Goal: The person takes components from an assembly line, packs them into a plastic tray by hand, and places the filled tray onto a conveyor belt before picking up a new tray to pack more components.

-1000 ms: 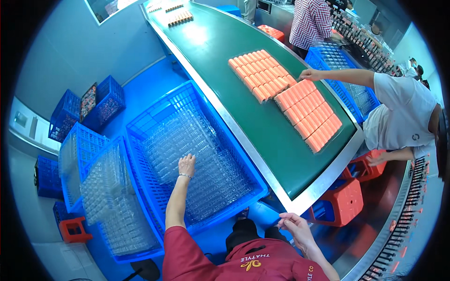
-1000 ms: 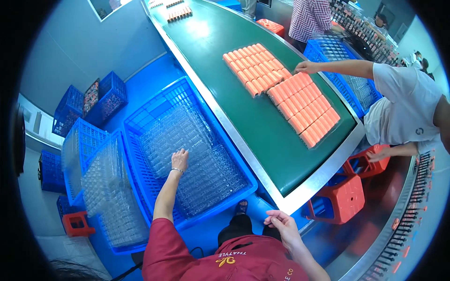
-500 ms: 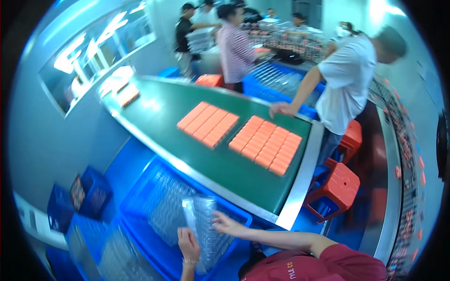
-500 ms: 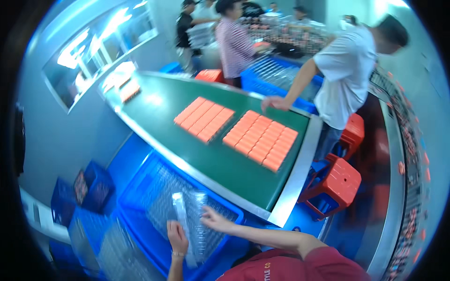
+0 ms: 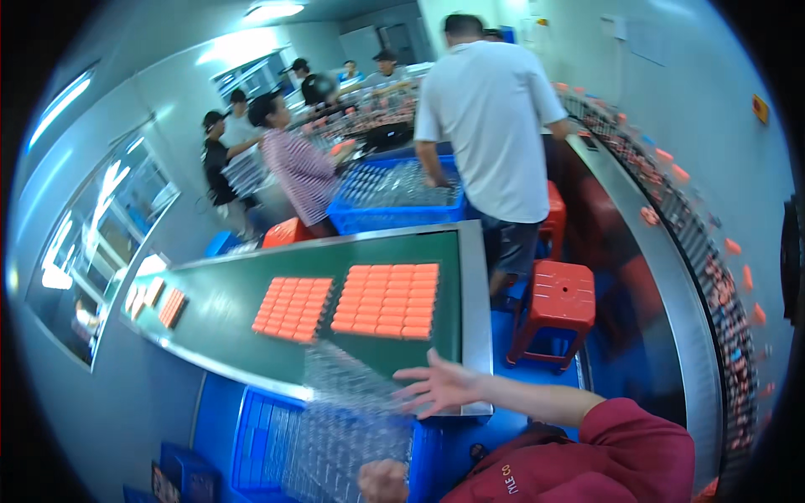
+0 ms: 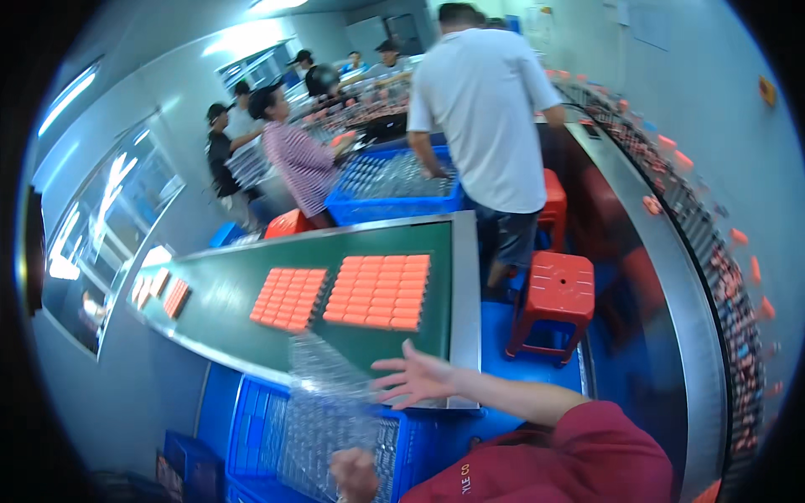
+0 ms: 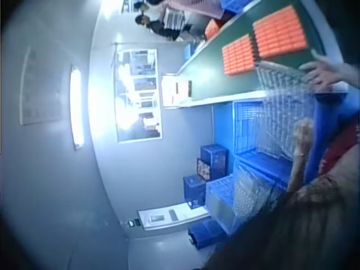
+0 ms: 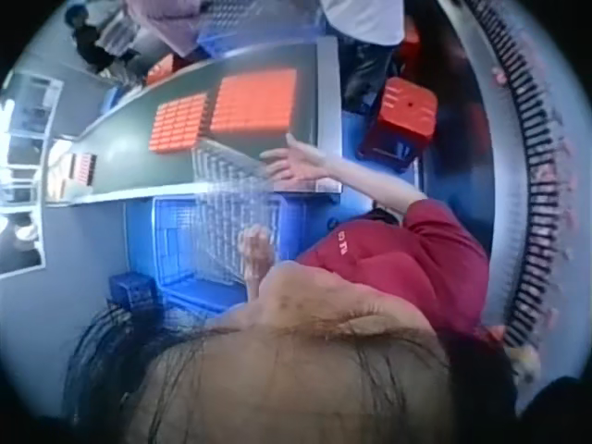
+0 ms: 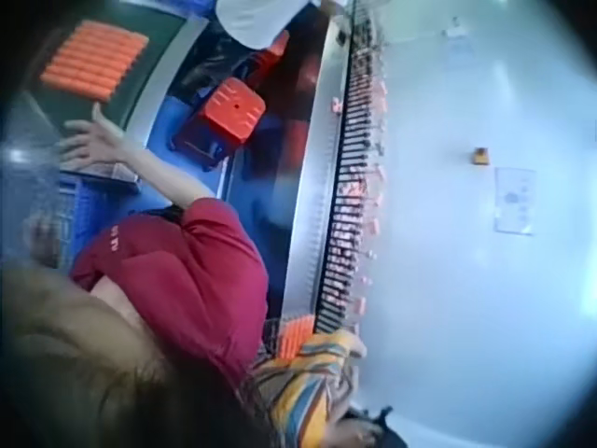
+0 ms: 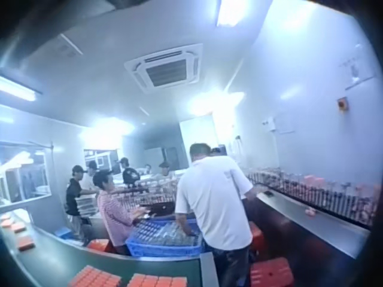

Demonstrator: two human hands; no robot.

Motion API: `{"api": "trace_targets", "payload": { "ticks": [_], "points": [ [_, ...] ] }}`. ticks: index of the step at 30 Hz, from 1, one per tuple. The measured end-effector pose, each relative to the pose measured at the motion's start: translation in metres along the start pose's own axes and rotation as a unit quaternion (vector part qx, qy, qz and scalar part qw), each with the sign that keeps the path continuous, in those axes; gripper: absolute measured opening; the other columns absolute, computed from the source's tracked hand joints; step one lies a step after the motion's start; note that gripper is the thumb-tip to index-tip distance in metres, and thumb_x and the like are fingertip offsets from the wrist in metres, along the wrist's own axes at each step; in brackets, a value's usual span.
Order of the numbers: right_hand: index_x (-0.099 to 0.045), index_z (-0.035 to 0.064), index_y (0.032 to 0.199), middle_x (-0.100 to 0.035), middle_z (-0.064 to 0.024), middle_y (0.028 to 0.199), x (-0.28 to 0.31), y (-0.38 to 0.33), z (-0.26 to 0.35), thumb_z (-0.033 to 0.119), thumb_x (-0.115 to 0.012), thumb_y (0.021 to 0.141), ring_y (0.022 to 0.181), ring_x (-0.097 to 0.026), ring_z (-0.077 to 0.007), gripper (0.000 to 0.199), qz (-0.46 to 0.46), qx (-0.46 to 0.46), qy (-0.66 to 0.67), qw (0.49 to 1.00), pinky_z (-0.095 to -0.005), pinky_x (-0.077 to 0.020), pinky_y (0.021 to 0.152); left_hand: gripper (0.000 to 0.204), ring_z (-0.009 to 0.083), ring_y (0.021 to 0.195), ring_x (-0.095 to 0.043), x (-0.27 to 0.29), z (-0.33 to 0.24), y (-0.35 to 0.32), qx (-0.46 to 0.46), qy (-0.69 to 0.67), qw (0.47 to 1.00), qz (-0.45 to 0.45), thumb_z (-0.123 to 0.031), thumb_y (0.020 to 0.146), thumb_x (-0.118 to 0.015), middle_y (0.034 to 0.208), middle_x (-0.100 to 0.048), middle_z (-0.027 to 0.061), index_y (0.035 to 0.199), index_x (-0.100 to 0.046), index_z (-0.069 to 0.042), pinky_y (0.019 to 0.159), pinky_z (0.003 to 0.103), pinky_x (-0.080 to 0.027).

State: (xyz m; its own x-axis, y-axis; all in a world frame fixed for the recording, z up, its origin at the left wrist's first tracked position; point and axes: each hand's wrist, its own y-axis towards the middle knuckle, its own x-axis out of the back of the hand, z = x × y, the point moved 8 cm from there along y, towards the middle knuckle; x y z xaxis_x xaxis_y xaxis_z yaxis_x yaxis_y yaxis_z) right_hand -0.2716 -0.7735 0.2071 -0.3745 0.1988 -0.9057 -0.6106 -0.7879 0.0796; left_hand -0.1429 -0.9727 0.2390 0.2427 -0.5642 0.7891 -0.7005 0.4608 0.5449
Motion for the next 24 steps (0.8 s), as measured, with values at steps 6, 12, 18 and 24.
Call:
{"api": "trace_targets", "payload": {
  "ticks": [6,12,18,24],
  "points": [
    [-0.010,0.0104,0.159,-0.061,-0.0175,0.128,0.033,-0.251,0.103,0.031,-0.067,0.097,0.106,-0.067,-0.0255,0.087,-0.330,0.096,-0.317,0.884,-0.0391,-0.0572,0.085,0.022,0.0272,0.096,-0.061,-0.156,-0.156,0.108,-0.316,-0.138,0.910,0.230,-0.007,0.081,-0.057,0.103,-0.060,0.0094,0.103,-0.060,-0.008,0.084,0.038,-0.046],
    [-0.026,0.0079,0.154,-0.062,-0.0134,0.116,0.088,-0.483,0.073,0.026,-0.068,0.091,0.092,-0.068,-0.0208,0.078,-0.562,0.178,-0.261,0.764,-0.0366,-0.0582,0.075,0.026,0.0205,0.097,-0.059,-0.279,-0.331,0.147,-0.546,-0.194,0.756,0.306,-0.014,0.088,-0.050,0.110,-0.057,0.0060,0.114,-0.054,-0.009,0.084,0.033,-0.044],
    [-0.028,0.0106,0.153,-0.064,-0.0101,0.093,0.064,-0.669,0.050,0.004,-0.059,0.081,0.076,-0.067,-0.0173,0.079,-0.654,0.412,-0.160,0.613,-0.0279,-0.0500,0.062,0.024,0.0215,0.097,-0.057,-0.347,-0.477,0.177,-0.683,-0.234,0.620,0.307,-0.017,0.087,-0.052,0.108,-0.056,0.0073,0.109,-0.054,-0.007,0.083,0.033,-0.044],
    [-0.025,0.0152,0.155,-0.059,0.0005,0.087,0.056,-0.789,-0.043,0.007,-0.071,0.088,0.068,-0.050,-0.0053,0.082,-0.731,0.582,-0.125,0.335,-0.0223,-0.0400,0.057,0.018,0.0197,0.095,-0.057,-0.398,-0.602,0.168,-0.753,-0.270,0.526,0.287,-0.017,0.086,-0.053,0.099,-0.055,0.0052,0.103,-0.055,-0.010,0.082,0.032,-0.045]
  ]
}}
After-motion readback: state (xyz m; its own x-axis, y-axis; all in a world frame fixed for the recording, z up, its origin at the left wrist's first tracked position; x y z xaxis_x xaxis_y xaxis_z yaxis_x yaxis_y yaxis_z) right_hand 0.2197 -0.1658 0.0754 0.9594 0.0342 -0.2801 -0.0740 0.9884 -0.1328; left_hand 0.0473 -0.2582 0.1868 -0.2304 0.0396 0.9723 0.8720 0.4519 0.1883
